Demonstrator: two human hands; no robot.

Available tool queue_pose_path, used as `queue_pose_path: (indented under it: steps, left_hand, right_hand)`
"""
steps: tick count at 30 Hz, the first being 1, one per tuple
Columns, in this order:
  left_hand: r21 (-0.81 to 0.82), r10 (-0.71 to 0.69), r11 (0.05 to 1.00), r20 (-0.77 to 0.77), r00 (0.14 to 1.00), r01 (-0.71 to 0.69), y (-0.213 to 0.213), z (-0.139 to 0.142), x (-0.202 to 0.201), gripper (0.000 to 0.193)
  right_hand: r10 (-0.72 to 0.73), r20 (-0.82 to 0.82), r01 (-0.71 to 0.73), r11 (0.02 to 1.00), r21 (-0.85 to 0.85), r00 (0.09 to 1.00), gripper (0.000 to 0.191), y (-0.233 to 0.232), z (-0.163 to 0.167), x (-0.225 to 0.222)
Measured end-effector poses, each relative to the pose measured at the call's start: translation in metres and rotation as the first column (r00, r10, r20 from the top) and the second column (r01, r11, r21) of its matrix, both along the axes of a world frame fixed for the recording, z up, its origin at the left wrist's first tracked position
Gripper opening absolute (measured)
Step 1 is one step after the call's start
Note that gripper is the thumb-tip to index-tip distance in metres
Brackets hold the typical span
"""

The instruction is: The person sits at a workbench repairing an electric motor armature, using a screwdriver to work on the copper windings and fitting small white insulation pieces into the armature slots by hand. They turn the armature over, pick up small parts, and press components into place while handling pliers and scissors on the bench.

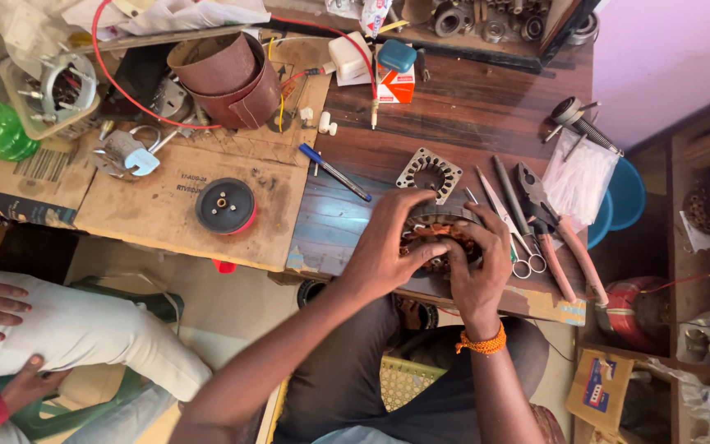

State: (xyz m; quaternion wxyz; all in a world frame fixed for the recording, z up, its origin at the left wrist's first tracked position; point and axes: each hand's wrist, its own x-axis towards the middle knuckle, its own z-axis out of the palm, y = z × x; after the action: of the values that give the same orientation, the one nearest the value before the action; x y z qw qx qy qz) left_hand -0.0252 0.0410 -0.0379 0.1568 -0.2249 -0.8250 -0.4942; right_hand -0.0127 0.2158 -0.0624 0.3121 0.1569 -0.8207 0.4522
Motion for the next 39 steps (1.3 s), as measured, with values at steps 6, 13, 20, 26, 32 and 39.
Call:
queue_pose_path:
  steps: [6, 13, 20, 26, 32, 39]
  left_hand:
    - [0.001, 0.215, 0.975, -0.223, 0.951, -0.220, 0.008, -0.025, 0.016, 0.060]
    - [0.413, -0.007, 0.903, 0.297, 0.955, -0.122, 0.007, -0.027, 0.007, 0.038]
    - [0.226, -0.013, 0.974, 0.145, 0.989, -0.021, 0.006, 0.005, 0.025, 0.036]
    - [0.165, -0.051, 0.986, 0.082, 0.995, 0.037, 0.006, 0.021, 0.022, 0.059]
    - [0.247, -0.119, 0.968, 0.302, 0.946, 0.043, 0.001, 0.027, 0.024, 0.075]
    - [0.060, -0.049, 0.997, 0.089, 0.995, 0.044, 0.002, 0.021, 0.023, 0.054]
  right_hand:
    - [0.023, 0.041, -0.019, 0.995, -0.099, 0.999, 0.040, 0.004, -0.007, 0.003]
    - [-0.218, -0.009, 0.214, 0.962, -0.172, 0.976, 0.009, 0.040, -0.007, 0.000]
    - [-0.264, 0.190, 0.208, 0.939, 0.273, 0.946, 0.014, 0.056, 0.027, 0.004]
    - [-0.320, 0.205, 0.180, 0.844, 0.505, 0.925, 0.042, 0.056, 0.031, 0.008]
    - [-0.127, 0.217, 0.163, 0.973, -0.160, 0.968, 0.040, 0.089, 0.024, 0.007]
    - [0.224, 0.052, -0.085, 0.562, -0.823, 0.973, 0.018, 0.084, 0.063, 0.038]
